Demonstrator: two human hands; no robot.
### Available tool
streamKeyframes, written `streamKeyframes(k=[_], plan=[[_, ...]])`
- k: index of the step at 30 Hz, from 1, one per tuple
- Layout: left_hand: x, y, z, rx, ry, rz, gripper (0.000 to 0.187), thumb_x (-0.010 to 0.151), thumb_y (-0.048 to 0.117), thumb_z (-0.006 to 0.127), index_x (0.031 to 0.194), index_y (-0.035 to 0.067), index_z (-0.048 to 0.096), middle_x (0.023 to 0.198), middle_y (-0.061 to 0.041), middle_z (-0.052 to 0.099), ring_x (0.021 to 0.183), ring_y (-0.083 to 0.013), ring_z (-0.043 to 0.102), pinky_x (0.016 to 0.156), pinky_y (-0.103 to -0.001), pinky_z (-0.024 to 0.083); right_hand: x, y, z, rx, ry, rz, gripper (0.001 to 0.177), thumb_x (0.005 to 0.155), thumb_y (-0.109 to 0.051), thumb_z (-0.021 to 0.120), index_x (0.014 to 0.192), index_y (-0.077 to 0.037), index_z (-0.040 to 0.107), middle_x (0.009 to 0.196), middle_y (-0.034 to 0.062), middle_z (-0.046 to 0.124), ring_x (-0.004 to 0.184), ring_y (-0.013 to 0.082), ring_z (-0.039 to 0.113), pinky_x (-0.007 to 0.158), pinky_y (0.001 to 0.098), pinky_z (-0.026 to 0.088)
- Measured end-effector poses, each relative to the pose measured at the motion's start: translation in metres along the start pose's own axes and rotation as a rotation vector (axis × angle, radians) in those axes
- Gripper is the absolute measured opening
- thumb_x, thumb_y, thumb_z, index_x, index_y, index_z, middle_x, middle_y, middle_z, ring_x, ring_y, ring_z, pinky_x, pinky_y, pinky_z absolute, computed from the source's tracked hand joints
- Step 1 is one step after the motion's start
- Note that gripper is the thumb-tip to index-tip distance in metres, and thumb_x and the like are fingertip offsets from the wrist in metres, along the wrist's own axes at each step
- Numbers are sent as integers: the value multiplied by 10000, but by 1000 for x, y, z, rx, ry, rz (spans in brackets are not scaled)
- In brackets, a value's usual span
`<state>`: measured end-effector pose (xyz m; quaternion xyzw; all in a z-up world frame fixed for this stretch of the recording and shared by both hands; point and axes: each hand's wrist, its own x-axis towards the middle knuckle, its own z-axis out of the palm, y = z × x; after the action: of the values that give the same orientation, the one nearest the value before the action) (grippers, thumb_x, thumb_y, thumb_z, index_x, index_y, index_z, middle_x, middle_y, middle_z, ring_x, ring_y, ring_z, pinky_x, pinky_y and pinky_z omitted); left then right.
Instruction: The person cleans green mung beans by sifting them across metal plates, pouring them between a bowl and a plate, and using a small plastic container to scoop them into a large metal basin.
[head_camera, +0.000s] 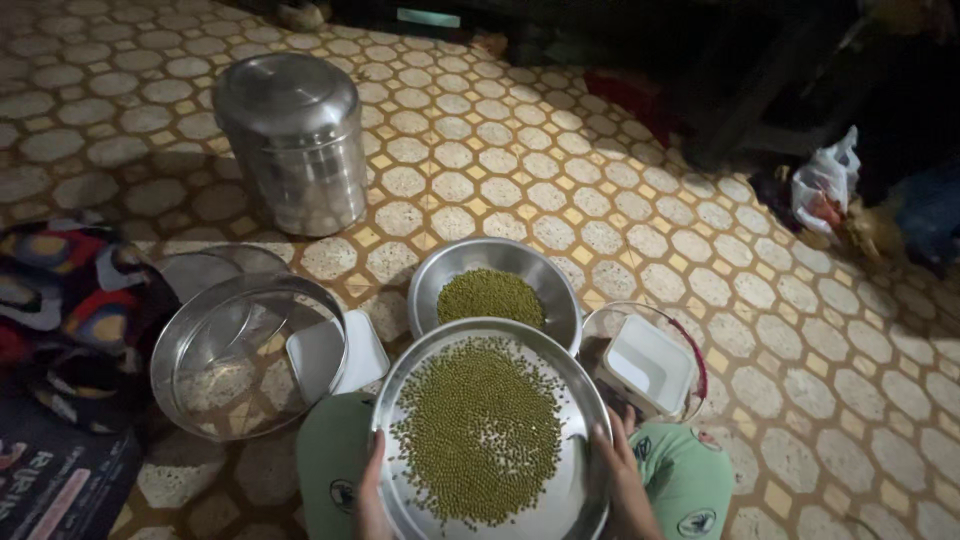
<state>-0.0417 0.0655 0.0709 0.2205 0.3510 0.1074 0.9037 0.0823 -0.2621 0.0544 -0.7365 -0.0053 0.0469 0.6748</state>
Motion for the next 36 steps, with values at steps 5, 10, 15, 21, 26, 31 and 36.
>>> streamKeyframes(k=[5,10,15,21,26,31,36], plan=[[-11,-2,3,-18,64,80,607,942,409,588,1403,14,607,1276,-98,682,1093,-218,663,940,-375,516,0,-13,-6,10,29,139,574,991,-269,549,1534,-104,463,1699,94,124,1513,168,175,1171,287,197],[-29,19,13,32,43,102,573,940,370,592,1382,5,620,1293,-81,686,1153,-206,642,998,-364,475,-12,-51,10,234,29,135,540,948,-227,556,1456,-60,486,1661,3,280,1435,133,368,1113,289,329],[-46,27,31,62,40,61,590,930,389,584,1394,26,613,1296,-93,685,1182,-232,628,1034,-388,445,-21,-77,20,321,27,188,580,951,-199,554,1509,-91,437,1511,54,439,1295,166,482,1063,308,430],[-46,22,35,114,57,25,626,952,408,564,1423,-4,579,1331,-112,675,1221,-235,620,1058,-381,437,-23,-82,11,325,68,293,639,948,-223,564,1559,-148,395,1437,71,538,1184,181,562,1014,312,458],[-47,25,40,222,131,-38,618,983,413,530,1448,8,558,1356,-150,659,1242,-259,621,1073,-397,437,-25,-77,4,222,97,308,662,955,-248,574,1587,-151,402,1443,99,546,1180,194,560,986,298,462],[-32,5,28,101,-21,87,605,954,383,546,1432,14,573,1380,-93,660,1233,-217,622,1058,-382,441,-19,-64,-9,308,192,306,666,960,-241,579,1596,-133,412,1477,108,520,1186,227,543,972,332,447],[10,-23,2,3,-7,-30,583,972,391,559,1398,0,637,1328,-102,686,1172,-234,630,1020,-378,450,-24,-24,-17,211,80,171,695,916,-241,568,1581,-171,377,1600,-61,402,1346,118,447,1045,321,385]])
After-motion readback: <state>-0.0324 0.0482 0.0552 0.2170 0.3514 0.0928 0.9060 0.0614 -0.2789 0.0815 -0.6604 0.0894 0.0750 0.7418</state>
